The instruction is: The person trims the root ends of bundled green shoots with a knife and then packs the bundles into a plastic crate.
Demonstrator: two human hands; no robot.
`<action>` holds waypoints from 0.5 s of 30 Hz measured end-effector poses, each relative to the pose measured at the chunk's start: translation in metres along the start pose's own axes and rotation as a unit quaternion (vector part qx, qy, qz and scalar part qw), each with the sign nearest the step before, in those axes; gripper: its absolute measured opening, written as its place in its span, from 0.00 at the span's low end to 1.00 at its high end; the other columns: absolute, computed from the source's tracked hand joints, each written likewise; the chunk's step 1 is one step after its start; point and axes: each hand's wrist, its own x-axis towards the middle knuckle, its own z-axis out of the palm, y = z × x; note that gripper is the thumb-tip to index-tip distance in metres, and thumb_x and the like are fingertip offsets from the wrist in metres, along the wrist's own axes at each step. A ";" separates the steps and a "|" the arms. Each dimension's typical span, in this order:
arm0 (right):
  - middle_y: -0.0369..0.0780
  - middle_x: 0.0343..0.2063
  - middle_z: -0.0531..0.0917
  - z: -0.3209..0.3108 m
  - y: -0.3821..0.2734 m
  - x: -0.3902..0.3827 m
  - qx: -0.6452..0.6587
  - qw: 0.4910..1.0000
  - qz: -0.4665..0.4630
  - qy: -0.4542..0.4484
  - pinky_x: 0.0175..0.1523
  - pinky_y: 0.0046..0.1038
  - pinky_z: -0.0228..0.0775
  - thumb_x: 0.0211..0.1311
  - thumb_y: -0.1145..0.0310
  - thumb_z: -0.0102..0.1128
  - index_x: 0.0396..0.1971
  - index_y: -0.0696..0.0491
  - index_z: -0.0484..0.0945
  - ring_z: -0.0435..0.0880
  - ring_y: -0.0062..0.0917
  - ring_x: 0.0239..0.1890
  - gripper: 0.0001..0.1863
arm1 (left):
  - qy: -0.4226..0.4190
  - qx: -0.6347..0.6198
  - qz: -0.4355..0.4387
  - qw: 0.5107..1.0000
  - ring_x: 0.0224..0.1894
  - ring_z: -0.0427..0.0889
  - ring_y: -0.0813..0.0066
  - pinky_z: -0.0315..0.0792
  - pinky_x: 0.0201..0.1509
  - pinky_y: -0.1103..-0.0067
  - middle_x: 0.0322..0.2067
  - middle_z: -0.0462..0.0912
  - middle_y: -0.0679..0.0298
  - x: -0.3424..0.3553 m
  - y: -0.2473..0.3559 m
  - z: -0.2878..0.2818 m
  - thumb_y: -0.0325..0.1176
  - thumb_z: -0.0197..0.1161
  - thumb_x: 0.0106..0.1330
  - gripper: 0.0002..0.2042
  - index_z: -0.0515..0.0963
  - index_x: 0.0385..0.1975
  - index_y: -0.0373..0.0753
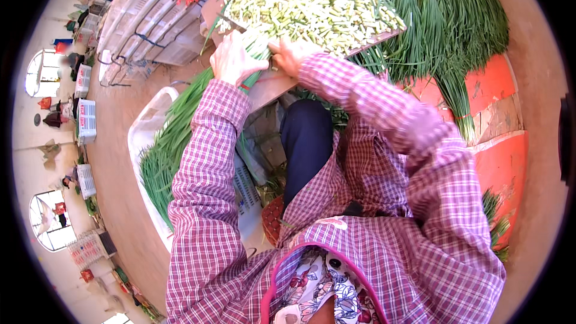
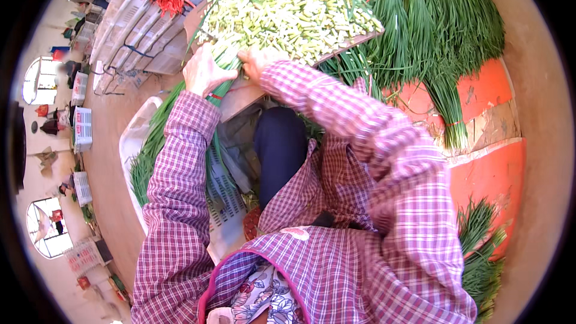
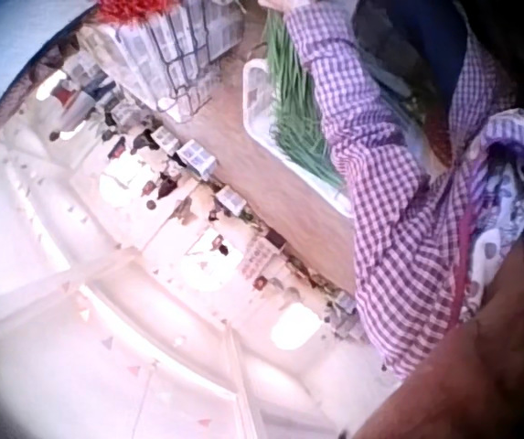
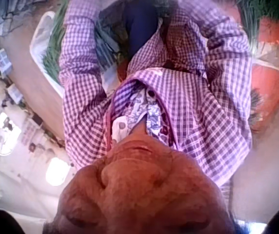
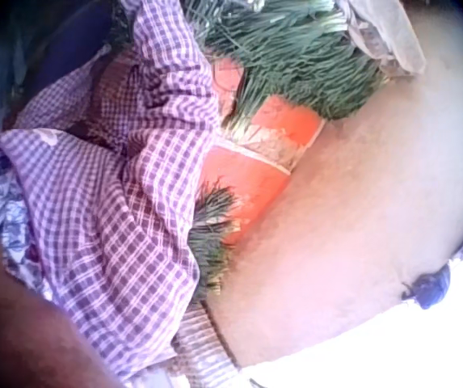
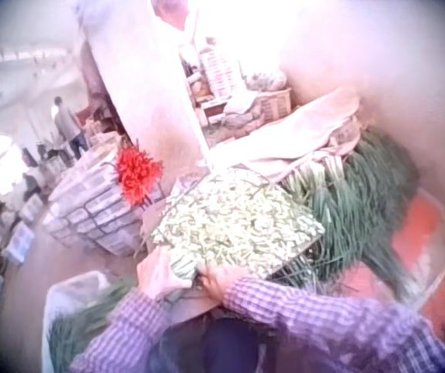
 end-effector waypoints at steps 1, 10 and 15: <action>0.43 0.35 0.78 -0.006 -0.013 -0.001 0.011 0.998 0.040 -0.043 0.41 0.37 0.73 0.61 0.60 0.45 0.47 0.41 0.73 0.80 0.36 0.38 0.15 | 0.011 -0.019 -0.012 1.000 0.42 0.77 0.53 0.72 0.44 0.65 0.39 0.76 0.49 -0.004 -0.010 0.002 0.45 0.72 0.29 0.35 0.68 0.39 0.33; 0.46 0.20 0.78 0.003 0.029 -0.044 -0.004 0.995 -0.048 0.086 0.33 0.41 0.72 0.58 0.57 0.54 0.40 0.50 0.72 0.80 0.40 0.26 0.15 | -0.021 -0.035 -0.017 0.999 0.45 0.76 0.56 0.70 0.48 0.68 0.41 0.76 0.50 -0.004 -0.010 -0.003 0.50 0.72 0.31 0.38 0.68 0.43 0.34; 0.46 0.24 0.81 -0.003 0.015 0.018 -0.073 0.994 -0.050 0.067 0.33 0.38 0.72 0.59 0.57 0.52 0.46 0.46 0.71 0.81 0.39 0.27 0.17 | -0.121 -0.417 0.025 0.900 0.57 0.69 0.62 0.61 0.60 0.72 0.54 0.68 0.48 -0.006 -0.057 -0.016 0.43 0.76 0.35 0.54 0.49 0.62 0.31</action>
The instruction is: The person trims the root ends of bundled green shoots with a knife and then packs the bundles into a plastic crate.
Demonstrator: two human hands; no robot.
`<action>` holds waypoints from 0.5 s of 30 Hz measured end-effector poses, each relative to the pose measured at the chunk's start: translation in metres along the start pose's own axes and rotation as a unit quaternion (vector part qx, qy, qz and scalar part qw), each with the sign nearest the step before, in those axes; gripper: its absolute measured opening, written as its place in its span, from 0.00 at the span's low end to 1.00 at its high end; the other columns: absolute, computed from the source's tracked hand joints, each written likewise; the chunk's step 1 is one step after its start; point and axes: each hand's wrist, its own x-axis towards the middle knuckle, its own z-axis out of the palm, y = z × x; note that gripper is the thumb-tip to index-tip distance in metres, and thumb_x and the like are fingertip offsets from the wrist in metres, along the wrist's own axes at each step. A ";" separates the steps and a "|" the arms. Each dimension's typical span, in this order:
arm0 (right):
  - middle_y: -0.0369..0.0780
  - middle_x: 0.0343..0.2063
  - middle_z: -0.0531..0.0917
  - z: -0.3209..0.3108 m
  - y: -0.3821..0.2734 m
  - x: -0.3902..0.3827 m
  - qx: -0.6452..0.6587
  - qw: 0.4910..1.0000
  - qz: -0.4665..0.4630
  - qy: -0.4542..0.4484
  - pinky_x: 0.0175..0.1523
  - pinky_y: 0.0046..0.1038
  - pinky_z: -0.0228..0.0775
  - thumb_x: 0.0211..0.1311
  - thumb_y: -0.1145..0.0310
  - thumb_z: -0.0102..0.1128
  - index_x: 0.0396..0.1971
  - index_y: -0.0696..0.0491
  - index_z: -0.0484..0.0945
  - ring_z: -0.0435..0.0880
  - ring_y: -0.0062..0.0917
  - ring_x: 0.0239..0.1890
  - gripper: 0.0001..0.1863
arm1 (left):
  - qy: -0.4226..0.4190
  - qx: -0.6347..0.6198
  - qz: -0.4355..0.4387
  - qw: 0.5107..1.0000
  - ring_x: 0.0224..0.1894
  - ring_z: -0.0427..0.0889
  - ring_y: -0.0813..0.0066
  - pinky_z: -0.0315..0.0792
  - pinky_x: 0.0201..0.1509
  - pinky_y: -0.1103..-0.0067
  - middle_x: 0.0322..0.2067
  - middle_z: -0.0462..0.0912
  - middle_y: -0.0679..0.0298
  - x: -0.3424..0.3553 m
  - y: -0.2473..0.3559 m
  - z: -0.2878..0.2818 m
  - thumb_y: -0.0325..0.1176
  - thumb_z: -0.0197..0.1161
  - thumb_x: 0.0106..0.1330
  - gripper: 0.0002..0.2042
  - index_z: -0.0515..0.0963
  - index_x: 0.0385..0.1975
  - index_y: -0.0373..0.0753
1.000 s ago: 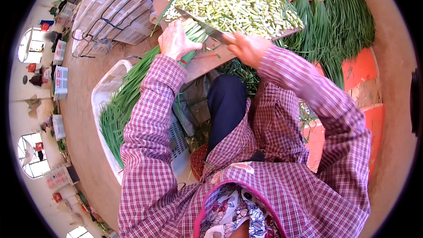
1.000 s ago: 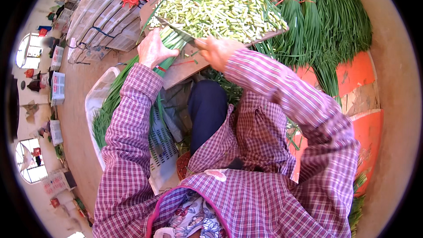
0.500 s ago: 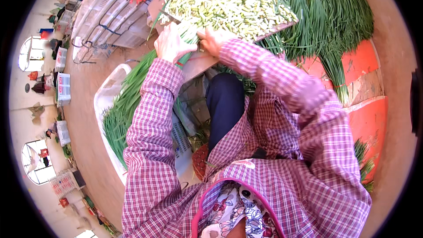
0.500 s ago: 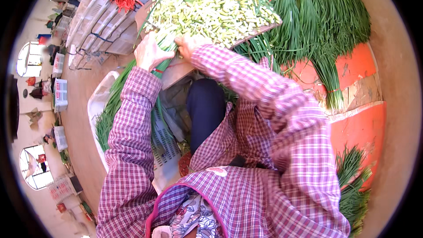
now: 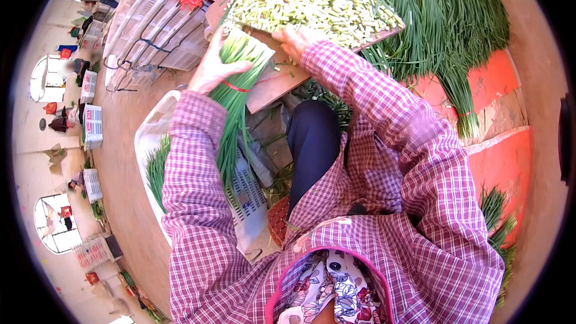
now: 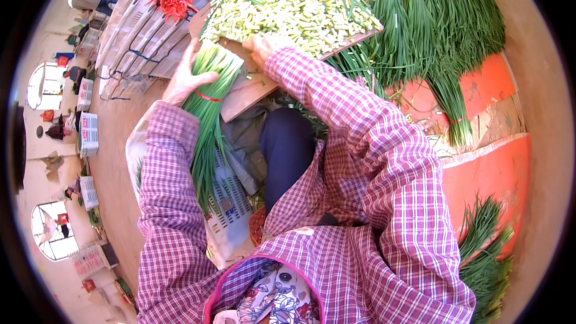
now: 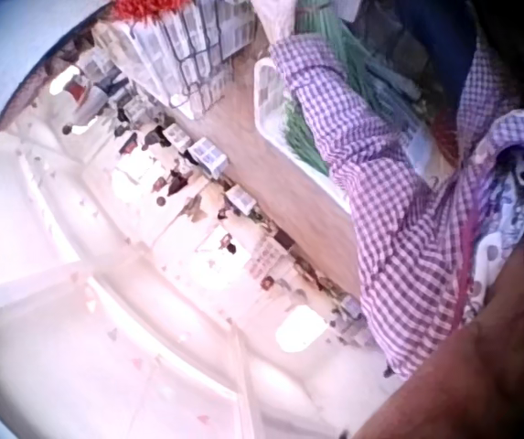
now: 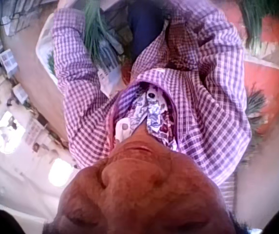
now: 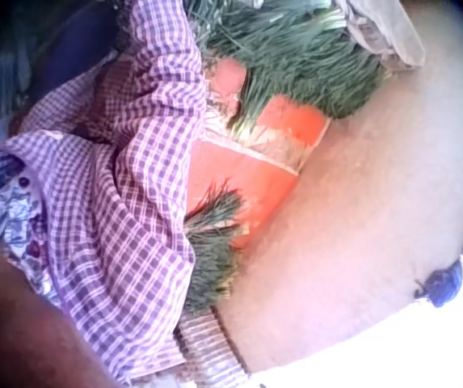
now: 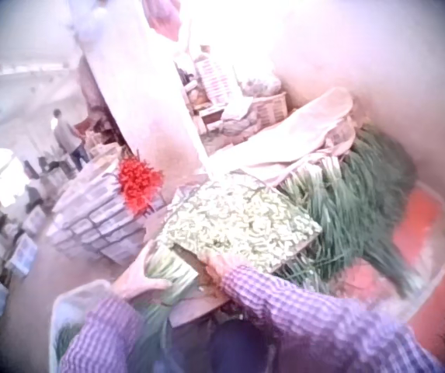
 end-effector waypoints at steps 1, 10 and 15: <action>0.46 0.25 0.81 0.001 0.008 -0.001 -0.023 0.999 -0.033 0.036 0.32 0.38 0.72 0.59 0.57 0.52 0.46 0.47 0.71 0.81 0.39 0.27 0.17 | -0.023 -0.114 0.003 0.993 0.58 0.68 0.63 0.60 0.62 0.72 0.56 0.66 0.48 -0.005 -0.002 -0.009 0.41 0.77 0.36 0.57 0.44 0.64 0.30; 0.46 0.38 0.79 -0.011 -0.017 -0.017 -0.031 0.994 0.078 -0.065 0.47 0.34 0.68 0.56 0.50 0.55 0.48 0.52 0.67 0.78 0.36 0.44 0.26 | 0.022 0.028 -0.035 0.999 0.52 0.72 0.70 0.63 0.59 0.75 0.49 0.75 0.59 -0.043 -0.037 -0.023 0.40 0.77 0.33 0.43 0.67 0.55 0.35; 0.49 0.47 0.73 -0.034 -0.041 -0.047 0.172 0.981 0.005 0.093 0.53 0.37 0.65 0.53 0.48 0.59 0.57 0.56 0.62 0.72 0.40 0.51 0.36 | 0.050 -0.130 -0.014 0.990 0.44 0.77 0.74 0.69 0.52 0.77 0.42 0.79 0.58 -0.057 0.008 -0.052 0.28 0.72 0.42 0.35 0.67 0.54 0.31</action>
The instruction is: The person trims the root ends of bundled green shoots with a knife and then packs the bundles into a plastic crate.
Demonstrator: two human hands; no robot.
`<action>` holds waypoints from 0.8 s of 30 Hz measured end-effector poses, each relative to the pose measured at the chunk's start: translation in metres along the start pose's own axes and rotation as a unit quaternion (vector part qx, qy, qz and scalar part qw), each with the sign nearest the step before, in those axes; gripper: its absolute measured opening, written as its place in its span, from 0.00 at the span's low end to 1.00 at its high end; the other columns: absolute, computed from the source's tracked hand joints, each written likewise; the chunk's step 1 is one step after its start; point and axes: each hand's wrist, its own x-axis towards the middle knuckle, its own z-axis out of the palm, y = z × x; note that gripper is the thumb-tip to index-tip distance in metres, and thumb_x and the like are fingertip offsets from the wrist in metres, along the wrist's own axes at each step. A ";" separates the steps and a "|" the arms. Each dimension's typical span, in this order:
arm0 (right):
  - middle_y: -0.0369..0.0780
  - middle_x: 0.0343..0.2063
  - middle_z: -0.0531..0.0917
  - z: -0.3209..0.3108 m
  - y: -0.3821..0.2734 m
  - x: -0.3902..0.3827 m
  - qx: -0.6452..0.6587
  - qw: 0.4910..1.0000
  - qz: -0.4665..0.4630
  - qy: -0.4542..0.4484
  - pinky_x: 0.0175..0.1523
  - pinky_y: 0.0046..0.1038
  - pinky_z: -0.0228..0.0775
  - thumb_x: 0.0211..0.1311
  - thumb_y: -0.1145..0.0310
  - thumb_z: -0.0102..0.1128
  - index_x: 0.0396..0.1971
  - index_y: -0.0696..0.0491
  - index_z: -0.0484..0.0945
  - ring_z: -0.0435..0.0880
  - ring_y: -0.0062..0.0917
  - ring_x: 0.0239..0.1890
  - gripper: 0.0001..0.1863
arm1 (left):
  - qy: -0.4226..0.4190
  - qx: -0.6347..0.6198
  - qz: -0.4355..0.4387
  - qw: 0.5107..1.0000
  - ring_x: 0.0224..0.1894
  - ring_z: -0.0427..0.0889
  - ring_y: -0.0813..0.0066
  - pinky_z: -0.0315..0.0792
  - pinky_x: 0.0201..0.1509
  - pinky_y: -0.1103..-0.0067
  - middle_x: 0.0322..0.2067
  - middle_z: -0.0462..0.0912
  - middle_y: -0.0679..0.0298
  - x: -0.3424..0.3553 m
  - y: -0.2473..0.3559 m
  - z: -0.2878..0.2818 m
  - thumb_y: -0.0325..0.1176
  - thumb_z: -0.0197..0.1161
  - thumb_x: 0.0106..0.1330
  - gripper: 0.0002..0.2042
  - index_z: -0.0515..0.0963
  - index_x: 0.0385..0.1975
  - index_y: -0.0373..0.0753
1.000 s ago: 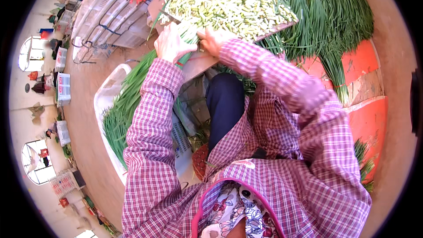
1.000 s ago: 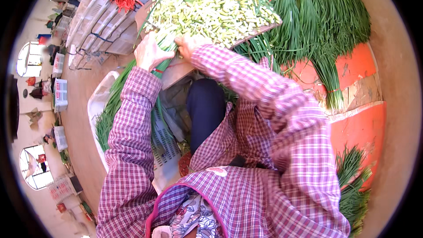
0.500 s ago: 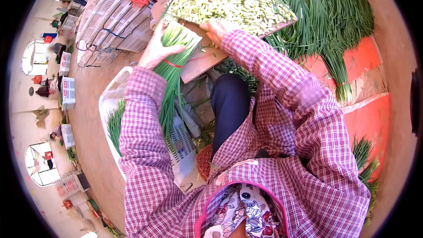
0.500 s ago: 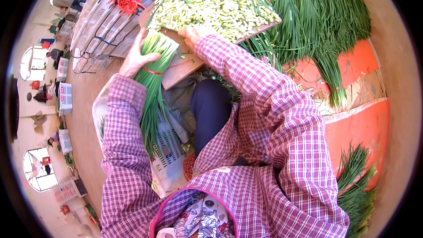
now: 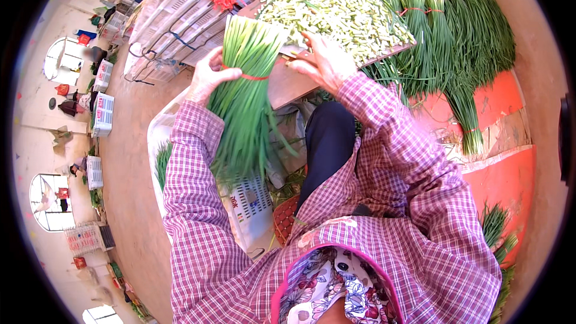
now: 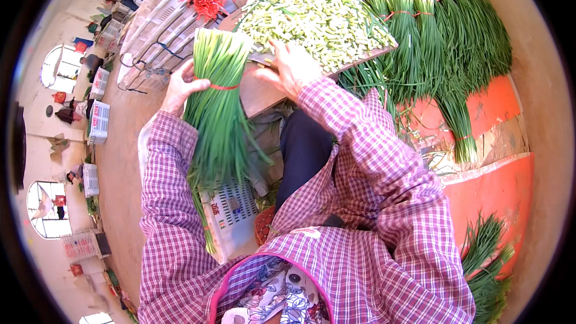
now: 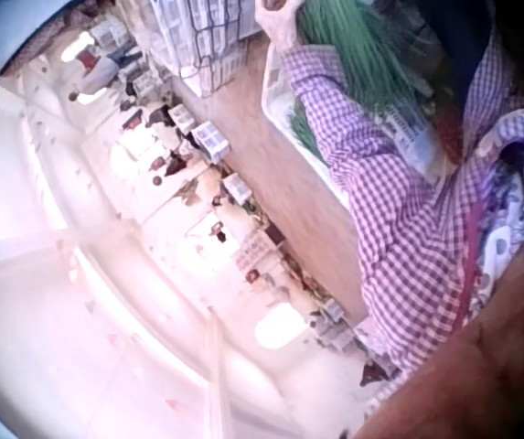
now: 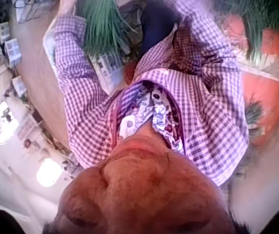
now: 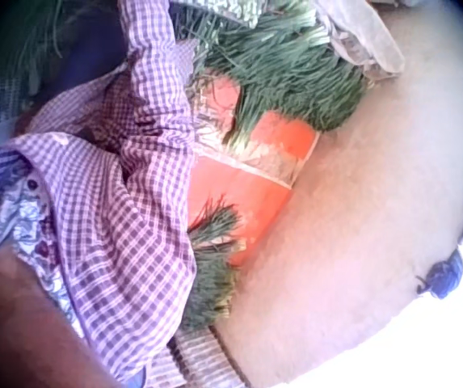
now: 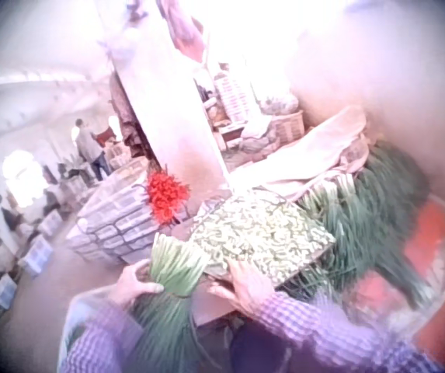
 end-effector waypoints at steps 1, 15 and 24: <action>0.50 0.48 0.72 0.023 0.006 -0.001 0.082 0.997 -0.012 0.003 0.56 0.37 0.63 0.51 0.46 0.60 0.57 0.58 0.60 0.71 0.39 0.52 0.40 | 0.012 -0.036 0.003 0.999 0.43 0.78 0.74 0.69 0.51 0.77 0.40 0.79 0.57 -0.001 0.010 0.005 0.29 0.72 0.43 0.35 0.67 0.54 0.31; 0.50 0.52 0.68 0.033 -0.115 -0.019 0.328 0.941 -0.031 0.077 0.61 0.35 0.57 0.46 0.52 0.66 0.59 0.58 0.56 0.66 0.38 0.57 0.44 | 0.192 0.122 0.213 0.950 0.61 0.60 0.61 0.55 0.64 0.69 0.58 0.60 0.51 -0.112 0.007 0.071 0.44 0.78 0.34 0.62 0.37 0.65 0.34; 0.46 0.53 0.64 0.022 -0.193 -0.071 0.121 0.950 -0.273 0.093 0.58 0.45 0.53 0.40 0.54 0.66 0.60 0.49 0.59 0.63 0.41 0.53 0.44 | 0.098 -0.454 0.279 0.840 0.55 0.70 0.62 0.66 0.59 0.69 0.53 0.69 0.55 -0.146 -0.013 0.042 0.45 0.63 0.49 0.35 0.61 0.57 0.35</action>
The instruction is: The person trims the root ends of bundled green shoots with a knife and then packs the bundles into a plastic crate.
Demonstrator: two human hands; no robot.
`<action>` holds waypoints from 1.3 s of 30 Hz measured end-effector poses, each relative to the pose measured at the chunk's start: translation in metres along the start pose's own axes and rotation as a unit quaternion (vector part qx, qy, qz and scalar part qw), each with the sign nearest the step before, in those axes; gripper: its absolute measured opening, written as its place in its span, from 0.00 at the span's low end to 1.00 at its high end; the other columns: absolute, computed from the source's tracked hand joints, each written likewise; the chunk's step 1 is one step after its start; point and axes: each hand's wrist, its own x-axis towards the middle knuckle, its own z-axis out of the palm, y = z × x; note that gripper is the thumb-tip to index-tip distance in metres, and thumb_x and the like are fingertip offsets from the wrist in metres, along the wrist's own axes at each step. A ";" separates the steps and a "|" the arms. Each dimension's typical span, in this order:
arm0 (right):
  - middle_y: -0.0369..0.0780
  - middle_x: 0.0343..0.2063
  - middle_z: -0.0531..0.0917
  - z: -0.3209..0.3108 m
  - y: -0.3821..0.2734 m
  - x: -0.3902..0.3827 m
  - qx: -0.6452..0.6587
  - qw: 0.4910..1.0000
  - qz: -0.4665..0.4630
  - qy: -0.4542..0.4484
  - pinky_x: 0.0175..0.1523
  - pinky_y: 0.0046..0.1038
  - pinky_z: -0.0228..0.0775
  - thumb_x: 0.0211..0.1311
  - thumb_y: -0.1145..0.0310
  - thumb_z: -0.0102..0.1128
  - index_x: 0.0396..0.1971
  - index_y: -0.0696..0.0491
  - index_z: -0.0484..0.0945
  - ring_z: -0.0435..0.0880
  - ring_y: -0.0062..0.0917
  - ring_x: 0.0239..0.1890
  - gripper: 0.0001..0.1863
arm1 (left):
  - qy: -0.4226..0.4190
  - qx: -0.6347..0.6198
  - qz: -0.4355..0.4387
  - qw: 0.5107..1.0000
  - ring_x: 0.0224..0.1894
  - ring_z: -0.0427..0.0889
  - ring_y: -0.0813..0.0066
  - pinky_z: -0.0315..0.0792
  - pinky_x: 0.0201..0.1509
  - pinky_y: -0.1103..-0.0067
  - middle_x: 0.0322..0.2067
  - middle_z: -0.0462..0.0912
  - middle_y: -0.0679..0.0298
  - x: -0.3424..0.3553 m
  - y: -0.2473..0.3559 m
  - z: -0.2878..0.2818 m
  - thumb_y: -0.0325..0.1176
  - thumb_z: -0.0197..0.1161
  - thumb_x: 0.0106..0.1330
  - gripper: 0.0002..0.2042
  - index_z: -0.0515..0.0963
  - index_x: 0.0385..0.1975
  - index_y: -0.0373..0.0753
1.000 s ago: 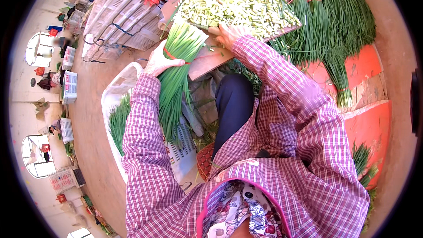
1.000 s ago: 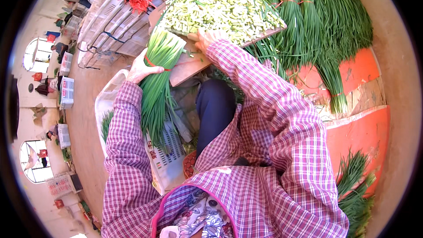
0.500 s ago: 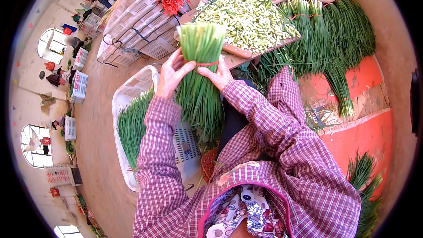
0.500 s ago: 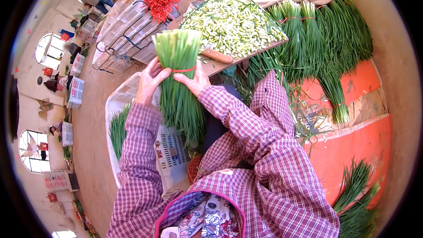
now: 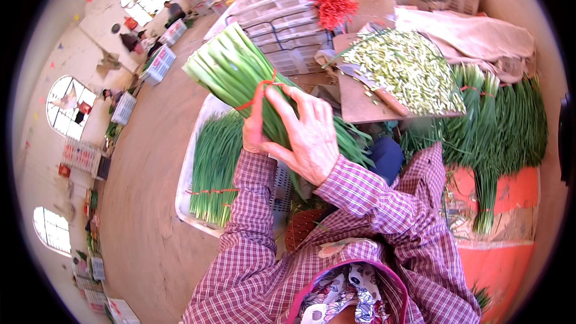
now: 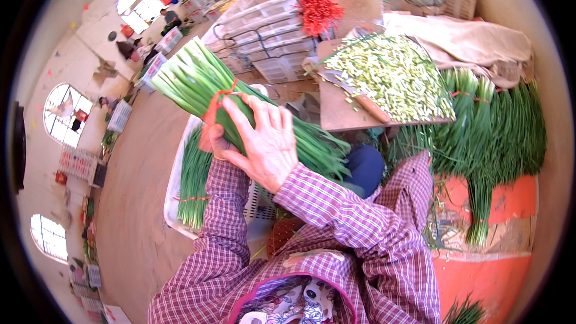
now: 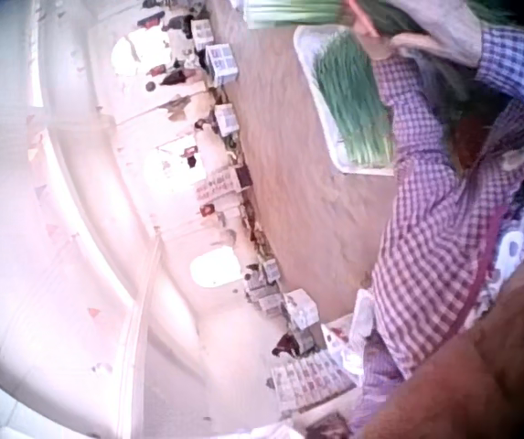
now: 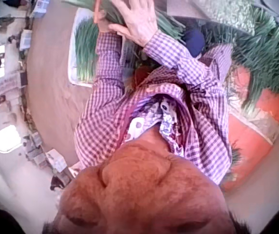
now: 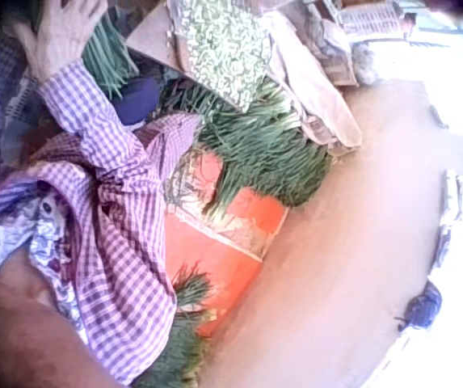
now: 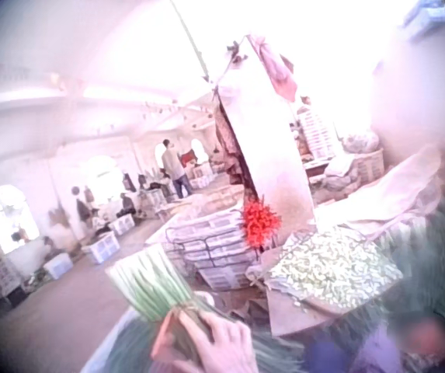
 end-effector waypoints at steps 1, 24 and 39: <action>0.41 0.54 0.64 0.001 0.000 -0.004 -0.026 0.999 -0.012 -0.020 0.58 0.50 0.48 0.39 0.51 0.67 0.58 0.40 0.64 0.61 0.38 0.56 0.41 | -0.019 -0.093 -0.014 0.995 0.57 0.68 0.62 0.64 0.61 0.68 0.54 0.69 0.55 -0.004 0.002 -0.005 0.47 0.63 0.50 0.36 0.61 0.58 0.38; 0.42 0.32 0.79 -0.079 0.043 -0.005 0.195 0.970 0.122 -0.077 0.38 0.24 0.73 0.56 0.73 0.57 0.42 0.59 0.74 0.80 0.24 0.34 0.13 | -0.038 -0.157 -0.058 0.985 0.52 0.71 0.55 0.72 0.52 0.62 0.53 0.67 0.49 -0.025 0.014 -0.015 0.54 0.62 0.49 0.41 0.58 0.59 0.35; 0.38 0.24 0.81 -0.031 0.022 0.076 0.094 0.995 0.042 -0.010 0.32 0.33 0.71 0.50 0.59 0.61 0.35 0.54 0.72 0.81 0.31 0.26 0.17 | -0.014 -0.150 -0.117 0.982 0.51 0.72 0.57 0.73 0.50 0.63 0.53 0.68 0.51 -0.037 -0.004 -0.013 0.56 0.63 0.48 0.42 0.58 0.59 0.36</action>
